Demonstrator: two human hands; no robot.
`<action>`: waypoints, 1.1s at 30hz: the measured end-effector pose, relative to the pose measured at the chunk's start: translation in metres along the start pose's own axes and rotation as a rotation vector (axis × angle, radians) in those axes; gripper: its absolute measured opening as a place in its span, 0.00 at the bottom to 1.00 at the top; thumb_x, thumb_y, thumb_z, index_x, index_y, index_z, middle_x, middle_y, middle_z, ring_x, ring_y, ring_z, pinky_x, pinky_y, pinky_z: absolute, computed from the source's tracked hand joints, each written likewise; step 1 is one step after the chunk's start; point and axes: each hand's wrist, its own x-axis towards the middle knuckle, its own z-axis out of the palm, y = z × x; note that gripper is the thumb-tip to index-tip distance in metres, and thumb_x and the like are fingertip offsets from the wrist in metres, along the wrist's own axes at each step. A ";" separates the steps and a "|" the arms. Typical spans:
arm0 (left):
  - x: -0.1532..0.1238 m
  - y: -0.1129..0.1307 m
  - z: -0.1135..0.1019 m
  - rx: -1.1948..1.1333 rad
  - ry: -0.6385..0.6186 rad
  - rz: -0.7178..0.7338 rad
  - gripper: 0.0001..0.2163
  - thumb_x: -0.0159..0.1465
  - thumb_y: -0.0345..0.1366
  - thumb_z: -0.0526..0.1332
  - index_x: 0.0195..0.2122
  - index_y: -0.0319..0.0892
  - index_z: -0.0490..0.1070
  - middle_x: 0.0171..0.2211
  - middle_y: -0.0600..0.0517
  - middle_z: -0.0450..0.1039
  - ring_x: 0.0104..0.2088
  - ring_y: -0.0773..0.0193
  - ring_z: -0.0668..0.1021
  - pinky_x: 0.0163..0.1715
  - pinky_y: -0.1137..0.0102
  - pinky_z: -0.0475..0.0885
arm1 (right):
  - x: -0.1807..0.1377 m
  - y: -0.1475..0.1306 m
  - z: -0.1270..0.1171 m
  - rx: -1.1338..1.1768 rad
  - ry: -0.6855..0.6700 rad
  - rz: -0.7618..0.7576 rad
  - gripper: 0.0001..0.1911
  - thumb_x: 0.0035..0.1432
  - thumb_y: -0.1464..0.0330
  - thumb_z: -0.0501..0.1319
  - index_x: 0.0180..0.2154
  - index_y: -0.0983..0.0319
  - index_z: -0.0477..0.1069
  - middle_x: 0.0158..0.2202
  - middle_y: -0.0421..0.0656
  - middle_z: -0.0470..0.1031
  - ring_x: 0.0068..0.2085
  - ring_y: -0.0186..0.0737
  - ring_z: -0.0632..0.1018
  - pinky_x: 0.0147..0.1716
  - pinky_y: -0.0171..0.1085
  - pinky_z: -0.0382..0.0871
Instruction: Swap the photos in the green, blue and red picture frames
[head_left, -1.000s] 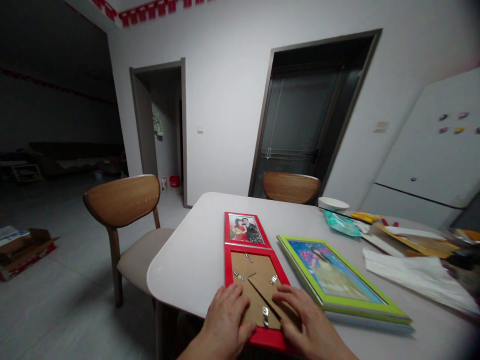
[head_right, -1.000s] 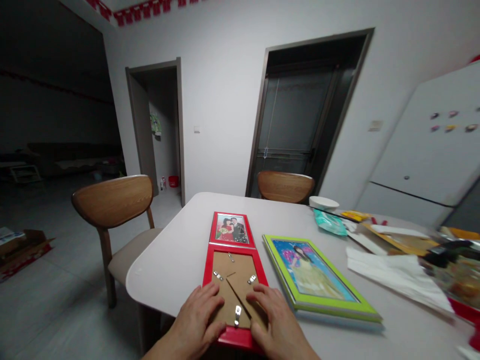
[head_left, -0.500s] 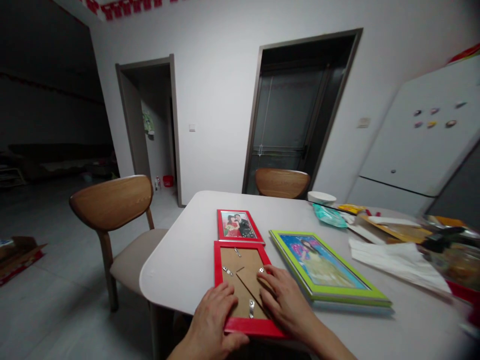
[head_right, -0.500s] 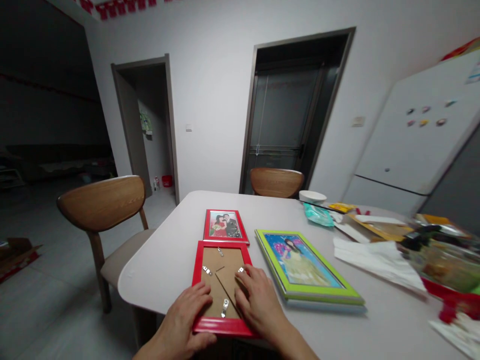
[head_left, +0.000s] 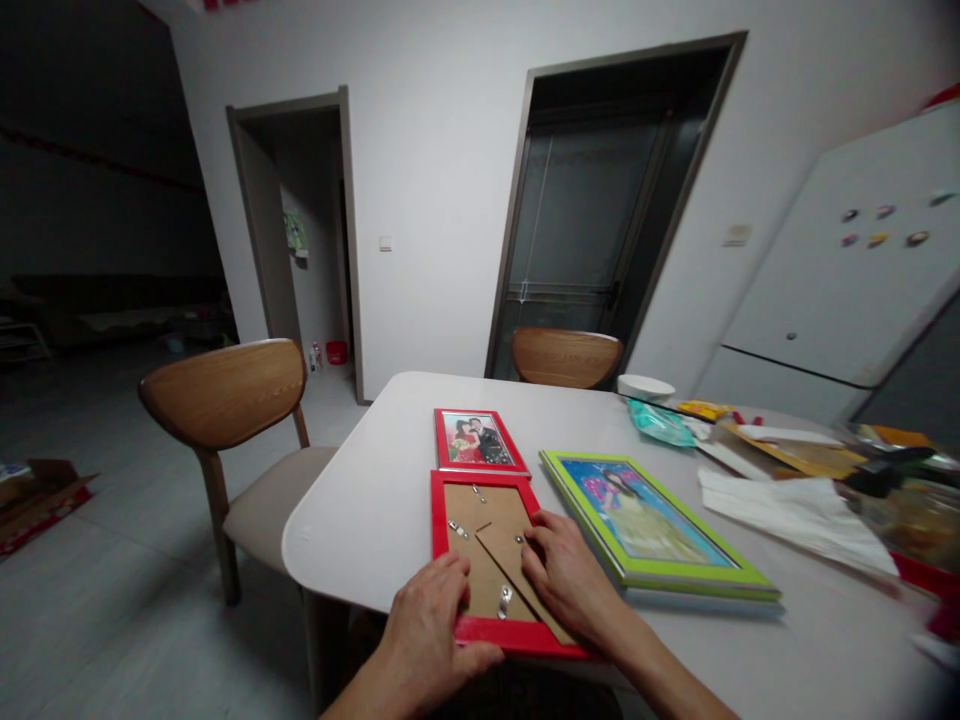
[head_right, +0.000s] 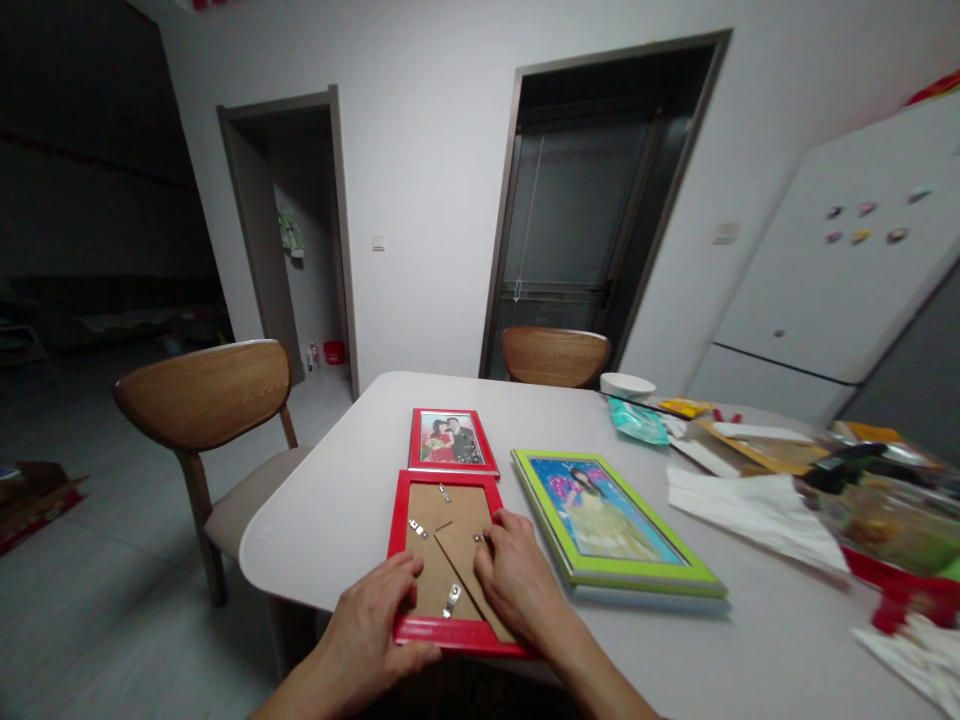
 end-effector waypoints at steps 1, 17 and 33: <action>0.000 0.000 0.000 -0.001 0.003 -0.002 0.29 0.43 0.44 0.66 0.45 0.37 0.64 0.48 0.42 0.66 0.49 0.53 0.67 0.48 0.62 0.64 | 0.001 0.000 0.000 0.000 0.000 0.004 0.14 0.54 0.67 0.48 0.30 0.65 0.70 0.40 0.50 0.66 0.45 0.43 0.65 0.46 0.38 0.58; -0.001 -0.003 -0.001 -0.034 -0.014 -0.010 0.17 0.43 0.40 0.66 0.33 0.40 0.68 0.49 0.44 0.65 0.51 0.54 0.65 0.49 0.61 0.62 | -0.036 -0.033 -0.028 0.143 -0.187 -0.332 0.14 0.53 0.67 0.51 0.40 0.52 0.70 0.47 0.43 0.65 0.49 0.44 0.63 0.47 0.47 0.57; 0.000 -0.005 -0.001 -0.051 -0.009 -0.022 0.20 0.41 0.39 0.68 0.35 0.41 0.69 0.48 0.46 0.67 0.51 0.56 0.65 0.48 0.64 0.63 | -0.041 -0.030 -0.025 0.150 -0.243 -0.388 0.15 0.47 0.67 0.56 0.40 0.56 0.68 0.44 0.44 0.67 0.47 0.43 0.64 0.46 0.43 0.57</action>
